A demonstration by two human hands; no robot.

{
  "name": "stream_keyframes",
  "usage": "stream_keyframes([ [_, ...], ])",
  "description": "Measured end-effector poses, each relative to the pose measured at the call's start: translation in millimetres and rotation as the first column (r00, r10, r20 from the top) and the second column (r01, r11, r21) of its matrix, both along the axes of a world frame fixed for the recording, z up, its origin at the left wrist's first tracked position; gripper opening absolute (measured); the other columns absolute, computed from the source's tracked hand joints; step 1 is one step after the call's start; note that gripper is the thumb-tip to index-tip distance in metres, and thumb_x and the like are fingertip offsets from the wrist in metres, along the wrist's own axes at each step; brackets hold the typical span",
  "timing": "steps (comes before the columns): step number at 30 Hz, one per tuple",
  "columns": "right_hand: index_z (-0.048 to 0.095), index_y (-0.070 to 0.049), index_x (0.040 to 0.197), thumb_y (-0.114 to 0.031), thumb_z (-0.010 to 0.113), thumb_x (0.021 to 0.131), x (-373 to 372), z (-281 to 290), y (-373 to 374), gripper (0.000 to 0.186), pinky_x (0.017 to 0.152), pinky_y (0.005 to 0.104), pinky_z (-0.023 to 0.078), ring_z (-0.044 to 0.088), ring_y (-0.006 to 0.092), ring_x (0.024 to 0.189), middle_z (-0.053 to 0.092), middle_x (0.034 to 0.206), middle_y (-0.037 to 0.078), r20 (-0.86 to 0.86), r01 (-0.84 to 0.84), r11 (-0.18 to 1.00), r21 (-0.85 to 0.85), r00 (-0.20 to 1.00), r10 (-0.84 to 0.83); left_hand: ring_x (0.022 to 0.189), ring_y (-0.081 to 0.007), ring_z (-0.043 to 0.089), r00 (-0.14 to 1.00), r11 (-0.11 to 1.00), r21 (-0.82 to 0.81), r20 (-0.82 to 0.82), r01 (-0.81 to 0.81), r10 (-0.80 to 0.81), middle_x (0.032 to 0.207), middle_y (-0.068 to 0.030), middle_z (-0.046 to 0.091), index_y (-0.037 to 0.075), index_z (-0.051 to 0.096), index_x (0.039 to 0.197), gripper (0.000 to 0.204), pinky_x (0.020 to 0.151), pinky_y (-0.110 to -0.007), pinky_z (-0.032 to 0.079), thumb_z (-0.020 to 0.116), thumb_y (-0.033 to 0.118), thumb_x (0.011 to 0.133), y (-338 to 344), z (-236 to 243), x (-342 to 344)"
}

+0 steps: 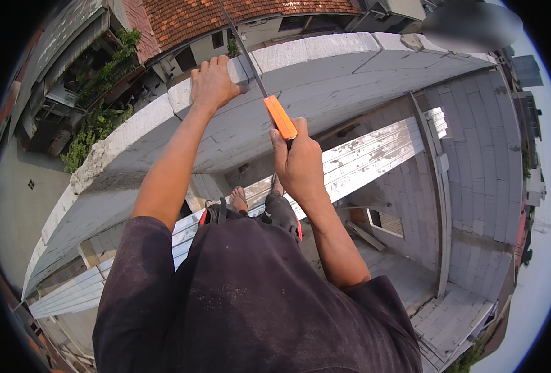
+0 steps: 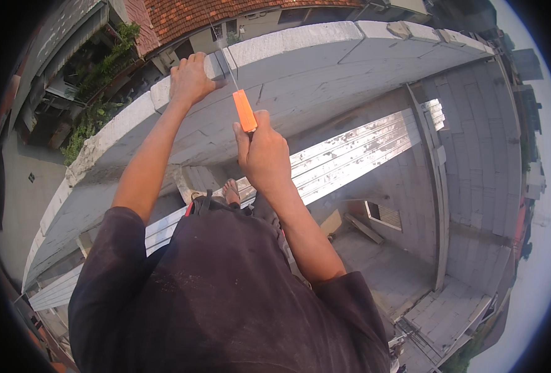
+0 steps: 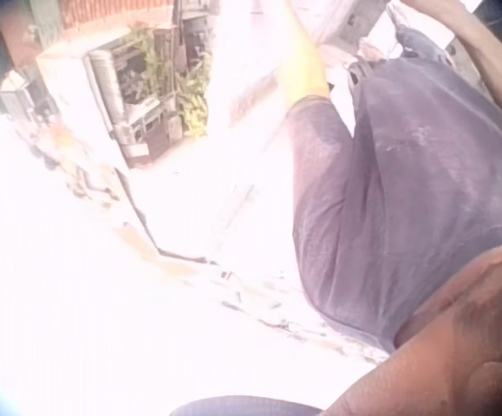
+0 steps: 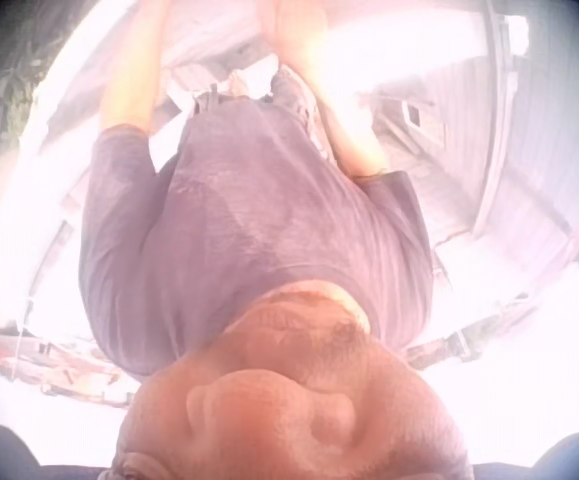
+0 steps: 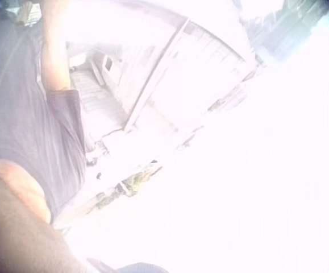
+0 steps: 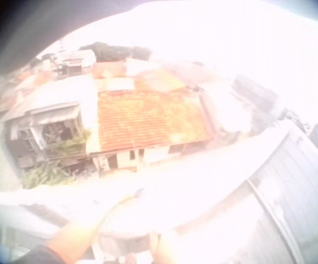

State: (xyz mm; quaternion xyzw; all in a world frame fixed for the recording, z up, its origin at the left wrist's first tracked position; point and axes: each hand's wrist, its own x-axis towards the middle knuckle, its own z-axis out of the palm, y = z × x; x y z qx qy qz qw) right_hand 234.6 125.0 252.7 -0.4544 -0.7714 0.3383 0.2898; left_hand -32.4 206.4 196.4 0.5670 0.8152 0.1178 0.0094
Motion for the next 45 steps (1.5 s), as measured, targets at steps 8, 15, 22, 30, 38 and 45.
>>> stream_keyframes([
  [8, 0.062, 0.000, 0.129, -0.025, 0.069, 0.106, 125.6, -93.3, -99.7, 0.035, 0.074, 0.0496, 0.059, 0.073, 0.0455, 0.084, 0.069, 0.104, 0.021, 0.035, -0.023, 0.999, 0.036, 0.999, 0.022, 0.132, -0.0322, 0.062, 1.000, 1.000, -0.015, -0.016, -0.002, 0.002, 0.138, -0.0126, 0.070, 0.004, 0.064, 0.139, 0.089, 0.109, -0.049, 0.045, 0.091, 0.062, 0.077, 4.2, 5.9, 5.4],
  [15, 0.053, -0.002, 0.113, -0.020, 0.069, 0.107, -3.3, 1.1, -11.1, 0.025, 0.064, 0.0496, 0.054, 0.072, 0.0459, 0.071, 0.067, 0.072, 0.021, -0.029, 0.032, 0.997, 0.068, 0.999, -0.030, 0.131, -0.0329, 0.062, 1.000, 1.000, -0.017, -0.026, 0.003, -0.004, 0.135, -0.0149, 0.070, 0.003, 0.063, 0.141, 0.092, 0.109, -0.050, 0.045, 0.091, 0.063, 0.077, 3.1, -0.9, 1.7],
  [22, 0.067, 0.003, 0.119, -0.009, 0.069, 0.100, 157.7, -95.9, -125.6, 0.022, 0.070, 0.0398, 0.057, 0.074, 0.0370, 0.076, 0.068, 0.091, 0.018, 0.031, -0.013, 0.996, 0.084, 0.999, 0.011, 0.130, -0.0346, 0.063, 1.000, 1.000, 0.014, -0.001, 0.006, -0.006, 0.134, -0.0137, 0.070, 0.004, 0.063, 0.141, 0.088, 0.109, -0.051, 0.046, 0.091, 0.058, 0.078, 1.7, 2.2, 2.5],
  [30, 0.053, -0.002, 0.107, -0.023, 0.070, 0.107, -15.4, 26.7, 12.0, 0.026, 0.061, 0.0508, 0.051, 0.070, 0.0440, 0.069, 0.064, 0.068, 0.018, 0.032, 0.011, 0.998, 0.057, 0.999, -0.013, 0.130, -0.0338, 0.063, 1.000, 0.999, -0.034, -0.002, -0.019, 0.019, 0.136, -0.0138, 0.070, 0.004, 0.064, 0.140, 0.090, 0.109, -0.049, 0.046, 0.093, 0.058, 0.075, 1.5, 2.8, 5.9],
  [38, 0.067, 0.000, 0.117, -0.017, 0.073, 0.101, 154.4, -91.5, -124.8, 0.024, 0.065, 0.0447, 0.059, 0.073, 0.0399, 0.071, 0.068, 0.091, 0.016, 0.022, -0.027, 0.992, 0.121, 0.999, 0.024, 0.131, -0.0326, 0.063, 0.999, 1.000, 0.003, -0.030, -0.011, 0.011, 0.138, -0.0137, 0.070, 0.004, 0.062, 0.143, 0.090, 0.109, -0.049, 0.046, 0.094, 0.055, 0.076, 3.4, 3.3, 5.2],
  [45, 0.051, -0.003, 0.103, -0.019, 0.070, 0.107, -9.3, 7.8, 5.6, 0.025, 0.058, 0.0496, 0.052, 0.070, 0.0425, 0.067, 0.064, 0.069, 0.020, 0.008, 0.019, 0.998, 0.066, 1.000, -0.019, 0.131, -0.0326, 0.062, 1.000, 0.998, -0.056, -0.004, -0.012, 0.012, 0.137, -0.0138, 0.070, 0.003, 0.061, 0.144, 0.092, 0.109, -0.049, 0.046, 0.093, 0.057, 0.077, 1.6, 7.6, 13.0],
])
